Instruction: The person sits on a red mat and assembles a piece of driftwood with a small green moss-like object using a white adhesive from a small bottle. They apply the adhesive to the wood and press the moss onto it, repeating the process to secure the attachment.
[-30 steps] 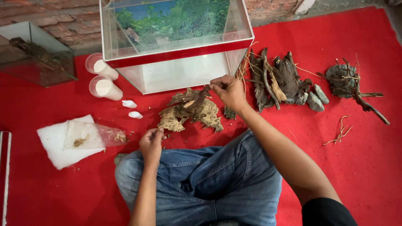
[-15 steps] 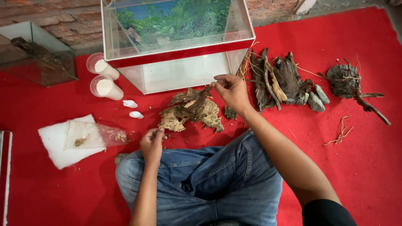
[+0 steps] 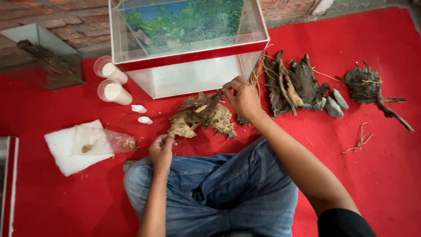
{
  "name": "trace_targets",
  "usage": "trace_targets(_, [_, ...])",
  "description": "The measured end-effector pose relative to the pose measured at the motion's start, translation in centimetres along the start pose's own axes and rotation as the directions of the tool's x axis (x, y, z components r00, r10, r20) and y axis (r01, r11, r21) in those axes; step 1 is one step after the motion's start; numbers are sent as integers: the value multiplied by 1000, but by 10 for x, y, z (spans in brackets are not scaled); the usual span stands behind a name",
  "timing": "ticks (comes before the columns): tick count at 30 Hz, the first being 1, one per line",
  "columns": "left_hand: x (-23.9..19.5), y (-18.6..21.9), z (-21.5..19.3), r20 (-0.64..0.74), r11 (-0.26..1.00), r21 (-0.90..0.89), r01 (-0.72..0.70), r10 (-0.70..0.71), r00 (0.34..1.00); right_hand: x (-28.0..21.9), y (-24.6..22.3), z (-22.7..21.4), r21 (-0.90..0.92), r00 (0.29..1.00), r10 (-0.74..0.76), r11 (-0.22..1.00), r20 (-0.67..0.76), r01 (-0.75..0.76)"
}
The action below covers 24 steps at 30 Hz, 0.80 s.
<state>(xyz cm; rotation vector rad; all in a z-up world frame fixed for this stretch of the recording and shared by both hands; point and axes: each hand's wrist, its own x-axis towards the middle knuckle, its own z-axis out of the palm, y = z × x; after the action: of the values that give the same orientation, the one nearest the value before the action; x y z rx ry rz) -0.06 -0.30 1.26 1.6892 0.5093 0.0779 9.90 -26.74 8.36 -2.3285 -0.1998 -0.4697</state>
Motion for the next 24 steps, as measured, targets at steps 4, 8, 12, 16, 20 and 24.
trace_targets(4, [17,-34,2,-30,996,94,2,1,1000,2,-3,-7,32,1000,-25,999,-1,25])
trace_targets(8, [30,-39,-2,-154,962,246,118,-82,985,2,-5,-11,94,998,1,996,-63,5])
trace_targets(12, [68,-52,-14,-122,796,582,167,-117,986,3,9,-12,134,988,46,991,-147,-27])
trace_targets(16, [124,-100,-32,-38,585,804,105,-126,991,-5,17,-23,203,963,151,974,-222,-105])
trace_targets(20, [135,-109,-35,-92,595,780,194,-198,976,-10,36,-22,464,853,476,818,-216,-339])
trace_targets(24, [120,-80,-30,-309,793,537,287,-132,942,-9,53,-18,571,786,595,708,-166,-415])
